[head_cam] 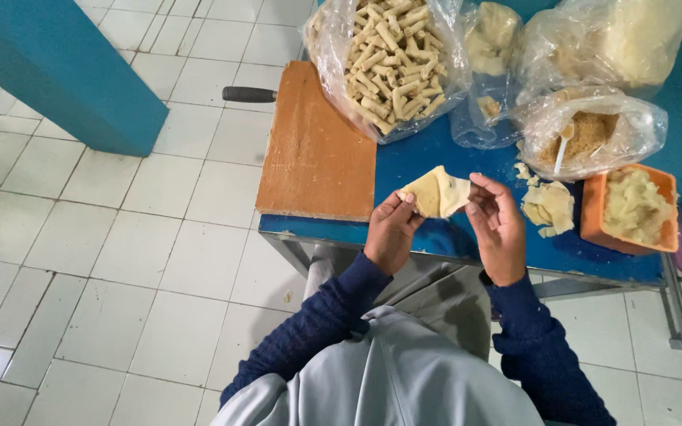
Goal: The person tears small pieces from a flattened dough sheet on the table, rolls each piece between their fingers into a short cylinder, and places the finished cylinders into a plastic bag. They occasionally reach into a bag of flour and reposition the dough sheet while working.
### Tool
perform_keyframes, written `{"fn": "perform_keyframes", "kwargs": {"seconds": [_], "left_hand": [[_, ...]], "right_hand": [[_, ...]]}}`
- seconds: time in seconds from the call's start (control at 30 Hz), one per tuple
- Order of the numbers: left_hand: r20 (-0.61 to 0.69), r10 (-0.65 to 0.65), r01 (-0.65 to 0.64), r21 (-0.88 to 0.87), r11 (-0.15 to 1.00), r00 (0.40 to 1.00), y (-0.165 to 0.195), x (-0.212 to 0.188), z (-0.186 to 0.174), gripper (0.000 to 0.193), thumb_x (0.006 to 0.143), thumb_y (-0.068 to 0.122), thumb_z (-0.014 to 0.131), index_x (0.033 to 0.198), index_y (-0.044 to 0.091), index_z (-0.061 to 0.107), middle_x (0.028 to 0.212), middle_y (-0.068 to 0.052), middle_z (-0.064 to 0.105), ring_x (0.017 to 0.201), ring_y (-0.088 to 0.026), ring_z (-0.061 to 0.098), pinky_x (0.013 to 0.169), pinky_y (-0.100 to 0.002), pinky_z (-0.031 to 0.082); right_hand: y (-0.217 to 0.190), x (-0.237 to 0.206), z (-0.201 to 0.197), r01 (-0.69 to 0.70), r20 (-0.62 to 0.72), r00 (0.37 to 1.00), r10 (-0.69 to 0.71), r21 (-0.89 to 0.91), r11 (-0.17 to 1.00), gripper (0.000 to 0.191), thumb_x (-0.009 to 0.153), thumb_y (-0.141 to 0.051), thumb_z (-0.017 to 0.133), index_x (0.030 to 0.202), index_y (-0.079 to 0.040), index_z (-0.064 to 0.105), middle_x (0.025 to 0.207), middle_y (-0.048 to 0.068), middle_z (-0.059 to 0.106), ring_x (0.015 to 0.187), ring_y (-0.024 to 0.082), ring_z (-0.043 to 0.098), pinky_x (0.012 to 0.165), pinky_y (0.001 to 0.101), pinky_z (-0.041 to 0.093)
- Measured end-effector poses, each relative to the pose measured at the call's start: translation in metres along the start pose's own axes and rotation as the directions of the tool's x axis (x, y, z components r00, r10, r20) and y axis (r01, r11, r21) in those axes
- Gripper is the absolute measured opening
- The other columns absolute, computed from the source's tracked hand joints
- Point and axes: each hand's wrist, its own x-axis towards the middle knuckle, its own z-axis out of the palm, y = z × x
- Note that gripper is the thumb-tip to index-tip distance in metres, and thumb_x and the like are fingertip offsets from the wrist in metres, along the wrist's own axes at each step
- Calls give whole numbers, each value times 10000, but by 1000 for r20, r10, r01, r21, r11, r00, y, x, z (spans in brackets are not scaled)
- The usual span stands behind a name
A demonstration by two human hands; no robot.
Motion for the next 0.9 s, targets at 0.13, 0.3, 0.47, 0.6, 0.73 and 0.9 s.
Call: {"fn": "perform_keyframes", "kwargs": {"seconds": [0.13, 0.3, 0.47, 0.6, 0.73, 0.9], "left_hand": [[-15, -17, 18, 39, 999, 1000, 3, -5, 6, 154, 1096, 134, 545, 1177, 15, 598, 1201, -87, 691, 1110, -167, 659, 1014, -354, 519], [37, -20, 20, 5, 1000, 999, 5, -8, 11, 182, 1106, 112, 523, 1246, 14, 585, 1271, -86, 680, 1162, -160, 658, 1032, -345, 512], [78, -37, 37, 6, 999, 996, 5, -9, 16, 258, 1090, 102, 505, 1329, 22, 557, 1323, -74, 653, 1198, -164, 644, 1044, -351, 503], [83, -26, 22, 55, 998, 996, 5, -12, 22, 273, 1091, 96, 505, 1351, 20, 544, 1332, -91, 639, 1223, -181, 630, 1073, -357, 493], [95, 12, -18, 66, 998, 995, 7, -17, 26, 262, 1110, 110, 509, 1344, 0, 552, 1316, -103, 639, 1213, -182, 626, 1066, -355, 489], [45, -38, 31, 134, 991, 998, 4, -18, 27, 267, 1042, 187, 565, 1268, 44, 574, 1171, -52, 672, 1051, -110, 651, 920, -282, 512]], "right_hand": [[5, -4, -1, -55, 15, 998, 54, 118, 991, 520, 1004, -182, 702, 1458, -25, 505, 1253, 69, 619, 1168, 120, 595, 1028, 260, 475], [-5, -11, 11, 135, -39, 986, -165, -408, 903, 403, 1029, -171, 716, 1392, -40, 598, 1311, 91, 621, 1165, 161, 590, 977, 293, 487], [-27, 1, 16, 91, -23, 994, -109, -401, 912, 506, 1012, -232, 723, 1448, -43, 546, 1354, 105, 595, 1167, 181, 621, 935, 303, 541], [-38, 5, 26, 99, 31, 995, -96, -473, 876, 712, 893, -221, 807, 1488, -41, 460, 1346, 141, 554, 1126, 203, 616, 892, 322, 557], [-35, 7, 28, 53, 9, 998, -55, -471, 881, 672, 914, -73, 750, 1506, -41, 433, 1367, 148, 540, 1128, 198, 617, 885, 318, 574], [-21, 4, 19, -95, 18, 994, 104, -279, 956, 616, 927, 69, 592, 1507, -59, 428, 1339, 118, 608, 1113, 154, 646, 901, 297, 570]]}}
